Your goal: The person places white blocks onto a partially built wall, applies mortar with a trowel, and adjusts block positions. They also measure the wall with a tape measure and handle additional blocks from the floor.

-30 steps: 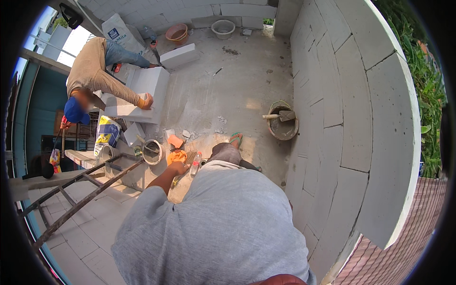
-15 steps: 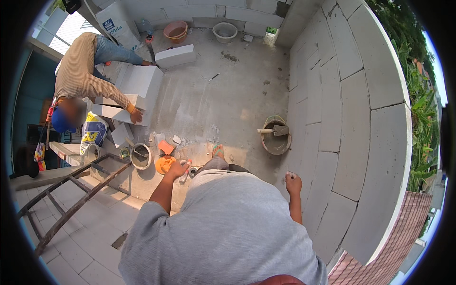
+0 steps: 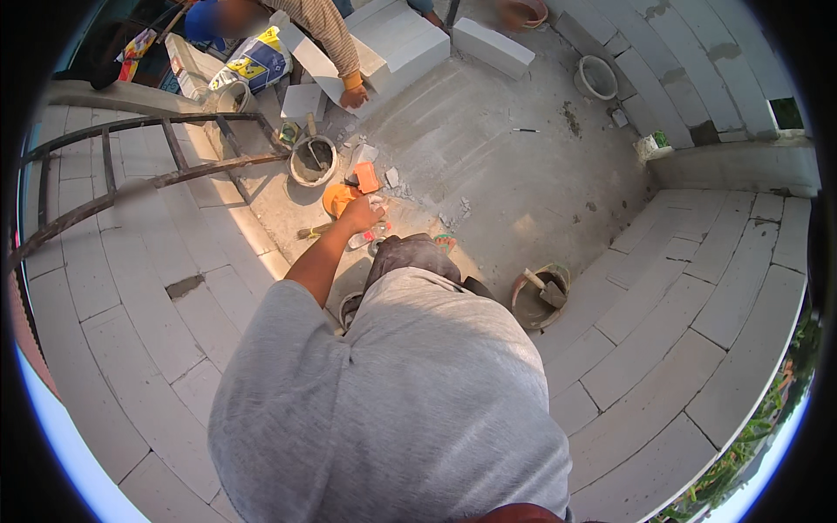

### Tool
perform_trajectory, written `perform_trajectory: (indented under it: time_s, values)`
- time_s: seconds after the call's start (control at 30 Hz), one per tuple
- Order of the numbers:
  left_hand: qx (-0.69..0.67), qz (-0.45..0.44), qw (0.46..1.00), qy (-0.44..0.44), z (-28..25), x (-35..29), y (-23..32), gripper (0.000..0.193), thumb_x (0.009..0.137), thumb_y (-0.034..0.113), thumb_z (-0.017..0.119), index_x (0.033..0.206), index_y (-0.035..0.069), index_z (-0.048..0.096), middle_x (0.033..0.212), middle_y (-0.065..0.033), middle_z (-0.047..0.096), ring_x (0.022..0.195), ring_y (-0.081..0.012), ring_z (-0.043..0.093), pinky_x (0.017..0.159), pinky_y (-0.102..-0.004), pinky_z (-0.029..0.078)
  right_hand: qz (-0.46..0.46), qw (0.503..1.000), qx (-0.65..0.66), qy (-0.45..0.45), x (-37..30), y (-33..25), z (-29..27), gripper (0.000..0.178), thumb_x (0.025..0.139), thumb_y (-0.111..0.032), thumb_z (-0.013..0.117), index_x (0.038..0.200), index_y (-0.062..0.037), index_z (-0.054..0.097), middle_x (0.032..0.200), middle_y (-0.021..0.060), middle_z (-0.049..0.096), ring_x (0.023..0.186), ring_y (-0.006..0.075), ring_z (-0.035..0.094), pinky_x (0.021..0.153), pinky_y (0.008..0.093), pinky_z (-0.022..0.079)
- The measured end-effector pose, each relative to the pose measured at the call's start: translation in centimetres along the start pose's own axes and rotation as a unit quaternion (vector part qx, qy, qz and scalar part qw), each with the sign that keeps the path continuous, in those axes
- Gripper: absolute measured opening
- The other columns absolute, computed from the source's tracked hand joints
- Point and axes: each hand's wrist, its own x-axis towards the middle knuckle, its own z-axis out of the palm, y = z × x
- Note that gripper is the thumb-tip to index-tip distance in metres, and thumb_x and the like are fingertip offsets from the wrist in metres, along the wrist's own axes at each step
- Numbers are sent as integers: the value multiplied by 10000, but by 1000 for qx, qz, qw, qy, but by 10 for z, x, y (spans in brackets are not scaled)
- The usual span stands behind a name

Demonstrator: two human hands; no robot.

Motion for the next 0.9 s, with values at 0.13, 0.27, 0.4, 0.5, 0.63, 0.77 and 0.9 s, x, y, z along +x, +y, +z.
perform_trajectory:
  time_s: [0.13,0.27,0.4,0.5,0.63,0.77,0.9]
  values:
    - [-123,-13,991,41,40,-35,-30,540,930,469,691,1284,61,690,1103,-182,760,1037,-310,729,917,-389,546,-41,998,-44,-11,33,-12,-57,246,881,-203,779,985,15,730,908,154,765,784,209,741,709,358,570]
    - [-153,-114,981,41,120,-109,-107,591,921,497,681,1250,7,703,1160,-207,746,1122,-331,704,982,-395,529,-93,993,-75,-23,84,-39,-114,246,892,-197,772,997,20,724,905,147,763,772,194,738,685,347,568]
    - [-156,-210,965,11,181,-239,-130,622,912,530,675,1217,-10,714,1167,-241,732,1158,-375,680,1000,-417,521,-44,995,-61,-69,119,-155,-166,284,958,-170,711,1135,47,658,947,101,733,751,161,716,583,279,516]
    - [-104,-269,956,-60,192,-292,-127,578,910,539,680,1162,22,743,1147,-231,736,1109,-384,690,966,-434,530,-82,995,26,-57,152,-181,-170,252,969,-196,698,1111,9,659,865,57,699,745,123,685,593,248,503]
    - [-176,-280,944,-13,206,-325,-135,582,911,554,685,1169,35,741,1125,-214,746,1077,-363,702,941,-428,537,-166,981,-37,-90,164,-198,-136,249,958,-195,702,1090,15,678,867,56,704,761,135,688,608,275,516]
    - [-215,-271,938,8,222,-327,-132,633,911,558,690,1246,20,696,1140,-213,744,1087,-344,706,949,-414,539,-235,955,-153,-95,158,-197,-88,259,945,-228,709,1042,12,719,893,80,745,774,175,701,668,315,541]
    - [-251,-253,933,54,215,-289,-131,697,916,560,685,1326,-1,638,1182,-223,732,1127,-335,700,972,-407,533,-255,908,-269,-196,94,-235,-58,356,921,-313,714,1066,11,743,998,171,776,920,302,745,855,395,559]
